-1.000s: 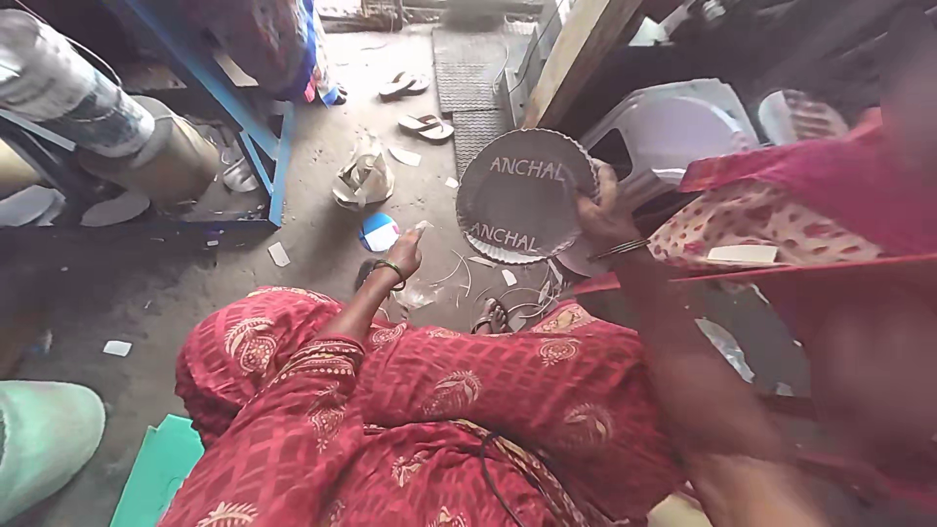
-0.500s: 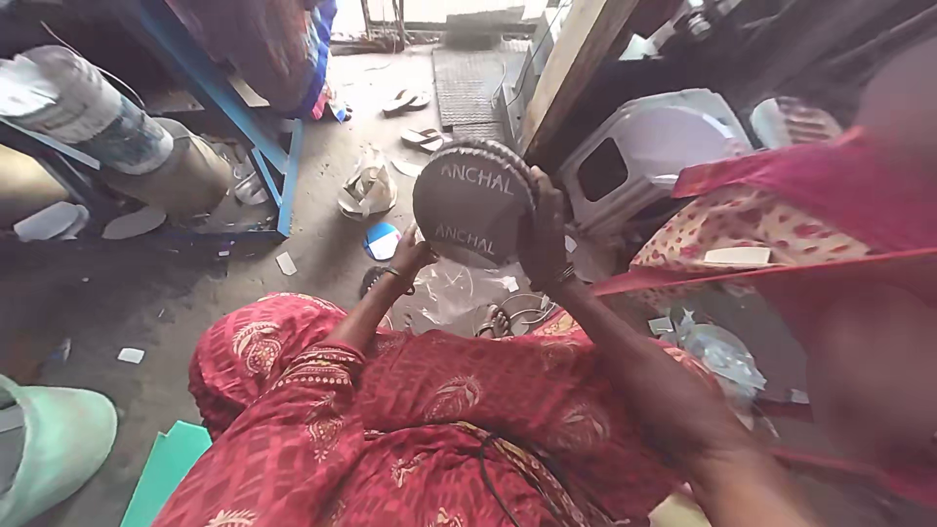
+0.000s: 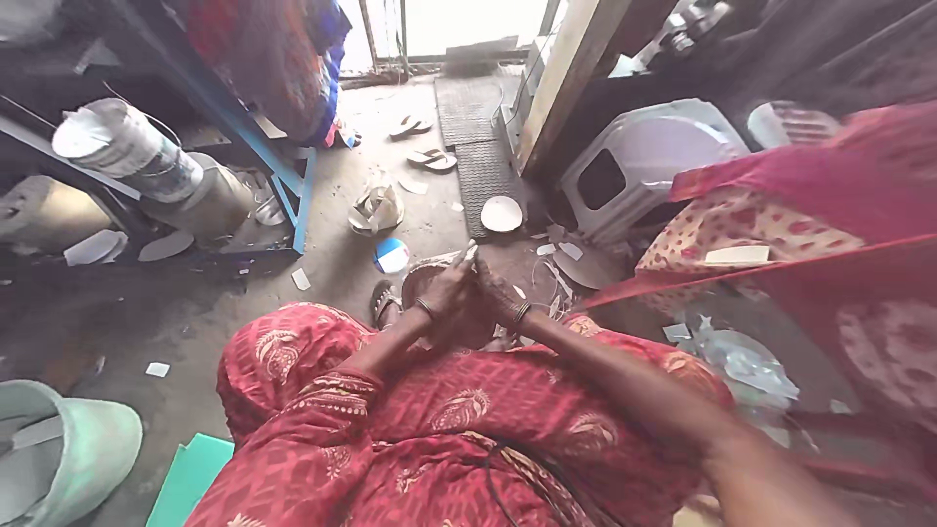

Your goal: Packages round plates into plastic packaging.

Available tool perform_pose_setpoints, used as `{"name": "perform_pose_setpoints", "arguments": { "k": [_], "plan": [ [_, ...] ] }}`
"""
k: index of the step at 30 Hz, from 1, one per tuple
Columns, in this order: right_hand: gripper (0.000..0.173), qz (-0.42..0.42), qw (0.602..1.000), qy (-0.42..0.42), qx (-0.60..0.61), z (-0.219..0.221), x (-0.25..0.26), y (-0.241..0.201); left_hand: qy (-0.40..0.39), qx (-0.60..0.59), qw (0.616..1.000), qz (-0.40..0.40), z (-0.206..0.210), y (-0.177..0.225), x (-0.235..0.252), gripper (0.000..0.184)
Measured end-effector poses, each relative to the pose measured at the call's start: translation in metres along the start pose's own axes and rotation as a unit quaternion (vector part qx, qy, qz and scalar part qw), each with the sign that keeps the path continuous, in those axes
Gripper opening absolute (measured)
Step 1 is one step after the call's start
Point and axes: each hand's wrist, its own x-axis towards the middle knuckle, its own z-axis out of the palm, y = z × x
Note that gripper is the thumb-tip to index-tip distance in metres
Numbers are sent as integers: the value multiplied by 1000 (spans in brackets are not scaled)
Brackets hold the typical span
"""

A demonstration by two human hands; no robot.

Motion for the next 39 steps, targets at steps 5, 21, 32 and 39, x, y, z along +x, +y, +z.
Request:
{"name": "perform_pose_setpoints", "arguments": {
  "k": [5, 21, 32, 39],
  "plan": [
    [65, 37, 997, 22, 59, -1, 4, 5, 2, -56, 997, 50, 8, 20, -11, 57],
    [38, 178, 901, 145, 368, -33, 51, 57, 122, 132, 980, 85, -27, -19, -14, 66],
    [28, 261, 850, 97, 447, -54, 57, 62, 60, 146, 951, 267, -50, -45, -6, 57],
    [27, 263, 836, 72, 477, -56, 52, 74, 81, 74, 953, 284, -58, -43, 4, 20]
  ]
}}
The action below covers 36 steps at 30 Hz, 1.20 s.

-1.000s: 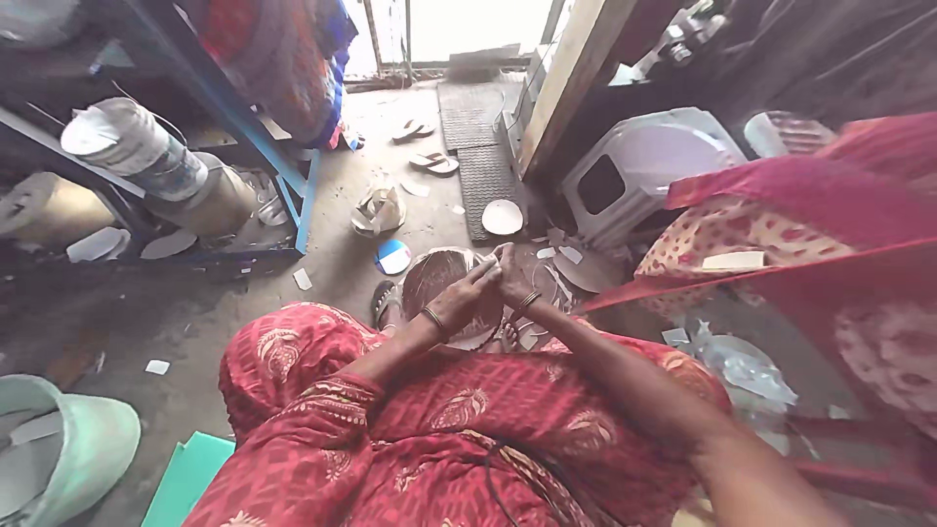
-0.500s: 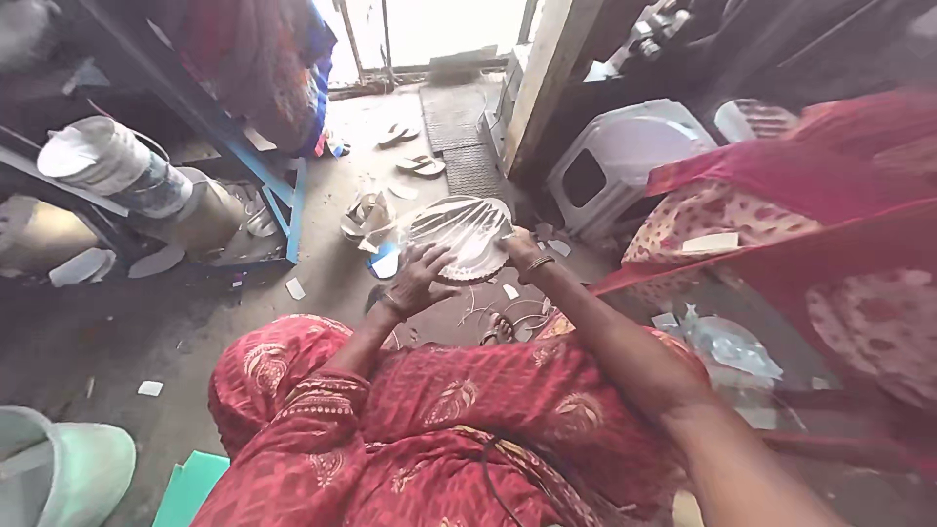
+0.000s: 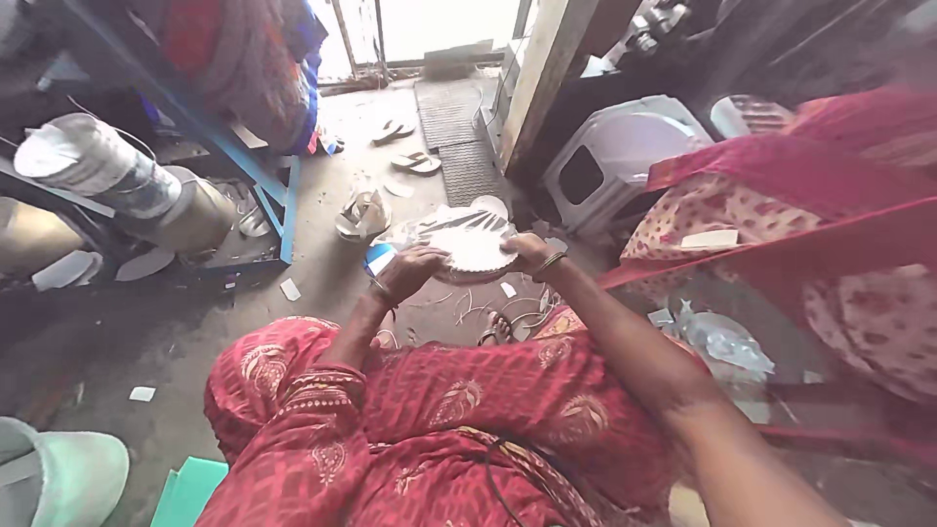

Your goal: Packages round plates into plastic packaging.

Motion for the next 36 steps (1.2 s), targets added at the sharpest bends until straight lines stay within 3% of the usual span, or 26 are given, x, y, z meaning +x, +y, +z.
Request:
{"name": "perform_pose_setpoints", "arguments": {
  "k": [4, 6, 8, 10, 11, 13, 16, 22, 24, 25, 27, 29, 32, 34, 36],
  "plan": [
    [25, 15, 1000, -25, 12, 7, -1, 7, 45, 23, 999, 4, 15, 11, 5, 19],
    [28, 30, 998, -51, 23, 11, 3, 13, 95, 13, 995, -36, 19, 21, 8, 19],
    [54, 44, 992, -114, 16, 14, -2, 13, 136, -4, 983, -127, 18, 32, 10, 19],
    [82, 42, 984, -159, -65, 18, -10, 8, 175, -30, 959, -221, 12, 31, 9, 25],
    [84, 34, 979, -174, -103, 20, -13, 6, 200, -43, 945, -253, 8, 25, 8, 27],
    [69, 6, 968, -205, -146, 22, -17, 8, 223, -69, 927, -294, -4, 11, 2, 29],
    [49, -106, 934, -231, -253, 28, -29, 9, 223, -73, 923, -303, -18, -4, -4, 30],
    [36, -290, 903, -136, -286, 28, -38, -20, 188, -108, 914, -343, -33, -13, -18, 31],
    [25, -392, 862, -93, -307, 22, -30, -18, 197, -123, 909, -347, -36, -16, -21, 31],
    [20, -459, 824, -81, -322, 20, -24, -15, 210, -128, 909, -336, -36, -21, -18, 31],
    [33, -535, 749, -96, -378, 19, -16, -10, 219, -143, 908, -327, -37, -26, -15, 29],
    [48, -502, 714, -134, -469, 23, -22, -7, 225, -159, 902, -332, -40, -25, -14, 29],
    [76, -417, 696, -142, -567, 26, -25, 1, 251, -202, 884, -339, -43, -21, -12, 28],
    [75, -400, 687, -140, -590, 23, -24, 0, 275, -235, 868, -340, -47, -19, -10, 27],
    [57, -444, 676, -123, -575, 19, -26, -2, 297, -269, 846, -351, -51, -21, -9, 26]
  ]
}}
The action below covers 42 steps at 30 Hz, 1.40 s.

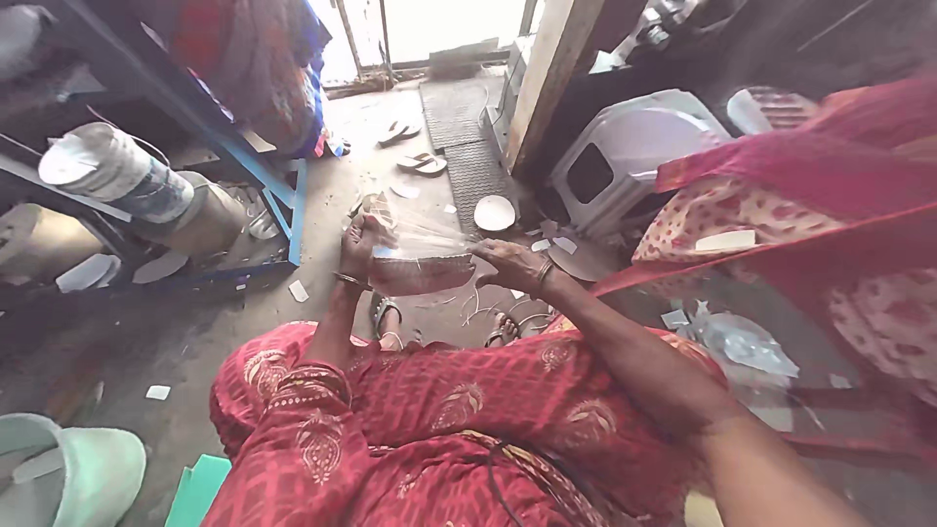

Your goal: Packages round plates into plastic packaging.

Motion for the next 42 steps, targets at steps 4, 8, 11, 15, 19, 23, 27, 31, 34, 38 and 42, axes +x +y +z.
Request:
{"name": "perform_pose_setpoints", "arguments": {
  "k": [4, 8, 11, 15, 19, 23, 27, 31, 34, 38, 42],
  "plan": [
    [12, -137, 970, 184, -83, 3, 0, 4, 29, -29, 998, -46, -9, -11, 7, 25],
    [14, -135, 963, 230, -18, -1, 1, -13, 60, -40, 994, -83, -5, -25, 3, 29],
    [16, -126, 949, 269, 102, -17, 5, -26, 85, -102, 983, -130, 1, -33, -1, 26],
    [14, -100, 958, 246, 111, -28, 1, -10, 50, -6, 993, -105, 7, -41, -6, 37],
    [17, -86, 940, 301, 135, -52, -11, -41, 90, -42, 986, -135, 21, 34, -12, 23],
    [17, 8, 983, 171, 65, -43, -10, -7, 40, -77, 987, -132, 32, 55, -27, 22],
    [10, 19, 993, 115, -11, -39, -12, -12, 18, -45, 998, -37, 14, 6, -24, 30],
    [17, 4, 981, 184, 61, -42, -16, -7, 25, -73, 997, 20, 3, 5, -4, 23],
    [15, 72, 997, 16, -1, -24, -11, 4, -36, 31, 992, -117, 9, 11, -24, 34],
    [8, 4, 999, 41, -34, -9, -6, -12, -16, -160, 973, -164, 25, 3, -25, 19],
    [12, 4, 992, 122, 2, -22, -6, -8, -8, -166, 969, -181, 33, -22, -28, 27]
  ]
}}
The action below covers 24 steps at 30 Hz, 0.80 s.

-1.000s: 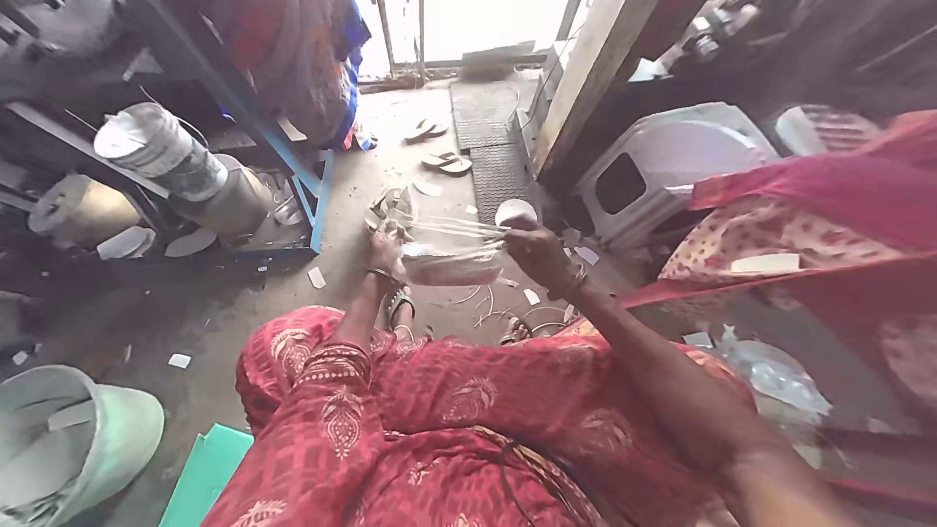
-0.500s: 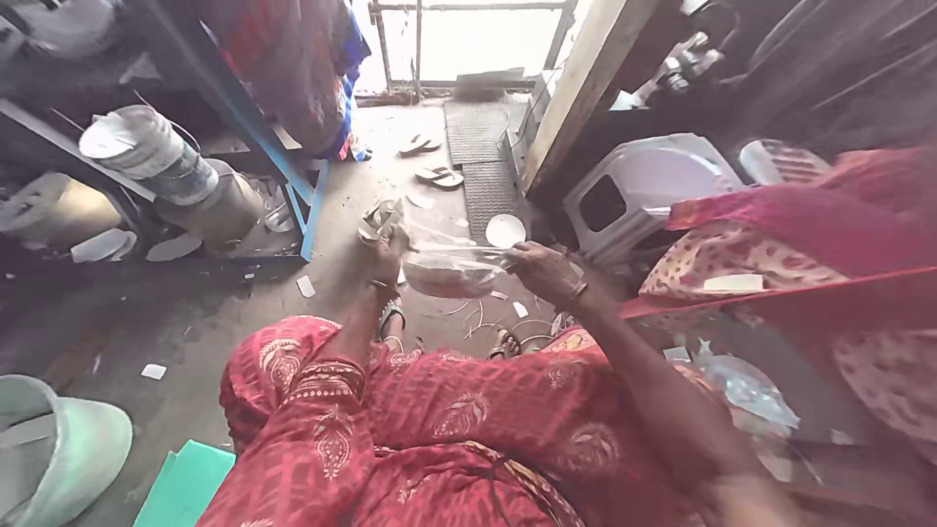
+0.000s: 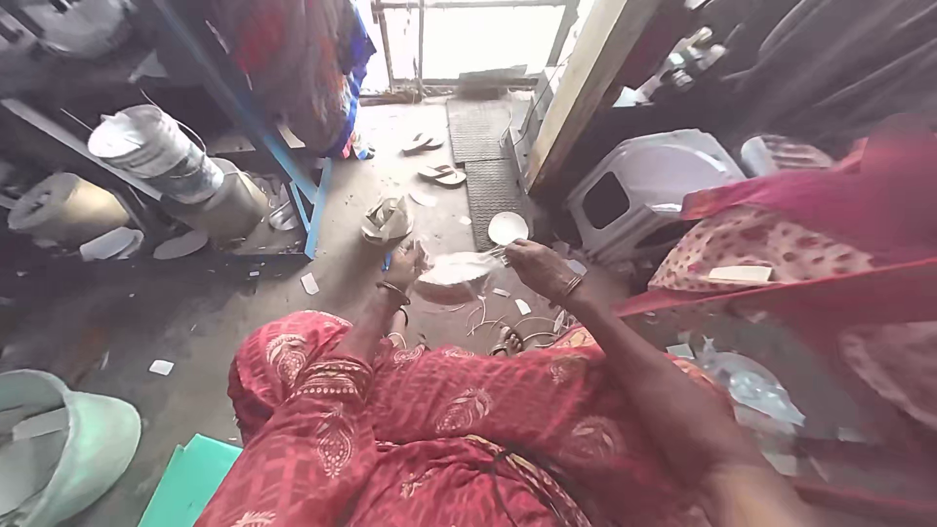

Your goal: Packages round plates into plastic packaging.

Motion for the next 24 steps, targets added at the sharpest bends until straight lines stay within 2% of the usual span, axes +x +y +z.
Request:
{"name": "perform_pose_setpoints", "arguments": {
  "k": [3, 5, 8, 10, 12, 13, 15, 17, 18, 20, 22, 24],
  "plan": [
    [9, 9, 1000, 15, 4, -2, -1, 5, 0, 41, 999, 23, -6, -7, 11, 25],
    [9, -4, 1000, -13, 26, -10, -1, -4, 16, 18, 999, 34, -5, 6, 12, 23],
    [18, -63, 982, -142, 108, -17, -6, -19, 40, 5, 996, 82, -3, 18, 3, 26],
    [24, -103, 946, -245, 188, -15, -10, -31, 37, 29, 995, 88, -2, 23, -8, 29],
    [30, -139, 904, -295, 276, -14, -12, -44, 16, 48, 995, 84, 3, 28, -17, 28],
    [33, -149, 896, -276, 314, -16, -12, -49, -15, 62, 994, 89, 3, 30, -22, 29],
    [29, -113, 918, -171, 339, -23, -9, -56, -116, 78, 985, 99, 2, 34, -33, 26],
    [22, -61, 955, -35, 288, -22, 0, -53, -200, 58, 973, 99, 9, 41, -40, 28],
    [27, -46, 963, 11, 266, -15, 6, -46, -238, 46, 965, 103, 11, 41, -38, 28],
    [50, -40, 965, 29, 259, -3, 13, -37, -301, 87, 941, 126, 12, 42, -35, 29],
    [70, -51, 967, -6, 251, 8, 16, -39, -310, 185, 916, 173, 16, 49, -40, 32],
    [65, -13, 967, -39, 251, 13, 14, -61, -276, 256, 895, 238, 22, 52, -45, 30]
  ]
}}
